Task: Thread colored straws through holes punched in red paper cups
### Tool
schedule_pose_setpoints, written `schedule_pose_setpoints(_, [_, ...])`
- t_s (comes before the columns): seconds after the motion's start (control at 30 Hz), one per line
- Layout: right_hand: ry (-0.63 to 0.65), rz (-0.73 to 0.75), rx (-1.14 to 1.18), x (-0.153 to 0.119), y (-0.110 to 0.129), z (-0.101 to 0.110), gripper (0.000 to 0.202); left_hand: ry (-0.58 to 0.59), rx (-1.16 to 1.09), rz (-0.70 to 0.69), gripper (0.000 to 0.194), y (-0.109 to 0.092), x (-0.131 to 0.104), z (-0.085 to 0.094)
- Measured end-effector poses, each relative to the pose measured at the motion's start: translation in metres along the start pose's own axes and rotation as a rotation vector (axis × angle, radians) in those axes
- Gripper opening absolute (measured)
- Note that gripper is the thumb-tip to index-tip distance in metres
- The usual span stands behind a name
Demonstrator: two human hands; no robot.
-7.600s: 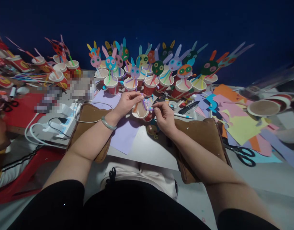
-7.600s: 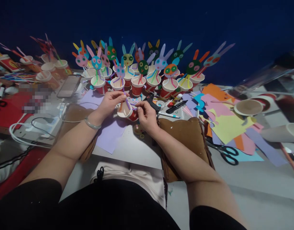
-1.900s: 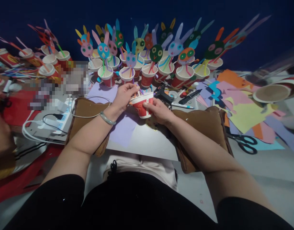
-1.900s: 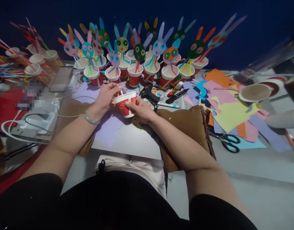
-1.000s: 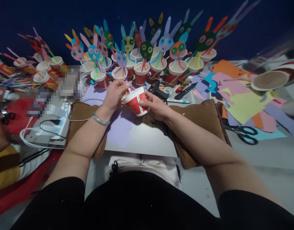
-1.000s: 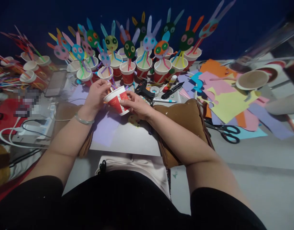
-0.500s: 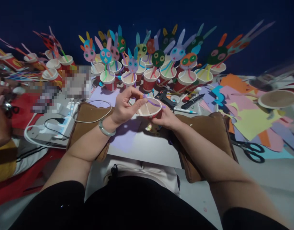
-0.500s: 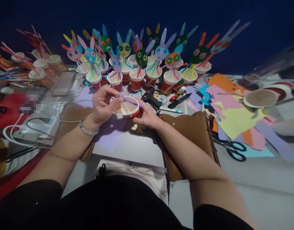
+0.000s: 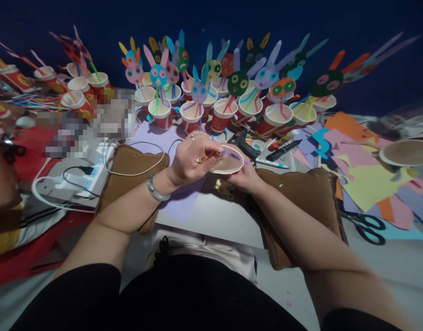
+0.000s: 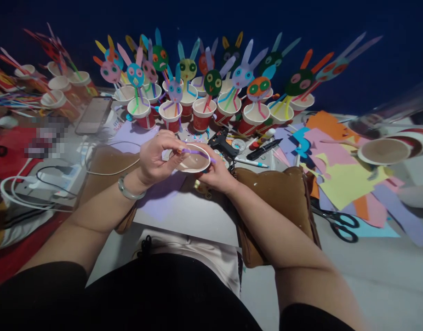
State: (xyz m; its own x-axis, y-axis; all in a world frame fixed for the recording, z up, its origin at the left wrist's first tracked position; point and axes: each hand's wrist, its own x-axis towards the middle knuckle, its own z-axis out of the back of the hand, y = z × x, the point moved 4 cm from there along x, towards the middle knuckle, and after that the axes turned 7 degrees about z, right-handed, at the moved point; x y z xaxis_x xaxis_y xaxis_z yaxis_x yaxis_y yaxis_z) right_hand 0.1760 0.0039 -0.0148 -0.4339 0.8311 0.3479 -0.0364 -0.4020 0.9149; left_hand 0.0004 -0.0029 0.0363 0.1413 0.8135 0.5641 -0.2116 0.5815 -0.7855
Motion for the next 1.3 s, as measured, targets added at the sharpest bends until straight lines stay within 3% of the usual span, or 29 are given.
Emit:
schedule_pose_setpoints(0.2, [-0.006,0.065,-0.006,-0.001,0.002,-0.002,0.077,0.025,-0.014,0.057,0.043,0.003,0.000,0.002])
schedule_pose_setpoints(0.57, [-0.073,0.076,-0.050,-0.001,0.003,-0.001,0.079,0.118,0.042,-0.028,0.031,0.003,0.003,0.005])
schedule_pose_setpoints(0.63, [-0.059,0.098,-0.049,-0.002,0.003,-0.002,0.077,0.112,0.064,-0.139,0.022,-0.002,0.003,0.006])
schedule_pose_setpoints(0.73, [-0.046,0.147,-0.067,-0.002,0.001,-0.002,0.074,0.026,0.209,-0.451,0.008,-0.013,0.002,0.007])
schedule_pose_setpoints(0.83, [-0.042,0.195,-0.094,-0.002,-0.004,-0.002,0.072,-0.041,0.319,-0.622,0.011,-0.016,0.000,0.006])
schedule_pose_setpoints(1.0, [-0.043,0.230,-0.122,-0.002,-0.009,-0.001,0.070,0.004,0.424,-0.604,0.011,-0.012,-0.001,0.003])
schedule_pose_setpoints(1.3, [-0.039,0.268,-0.140,-0.003,-0.006,-0.002,0.066,0.026,0.398,-0.585,0.011,-0.009,-0.001,0.002])
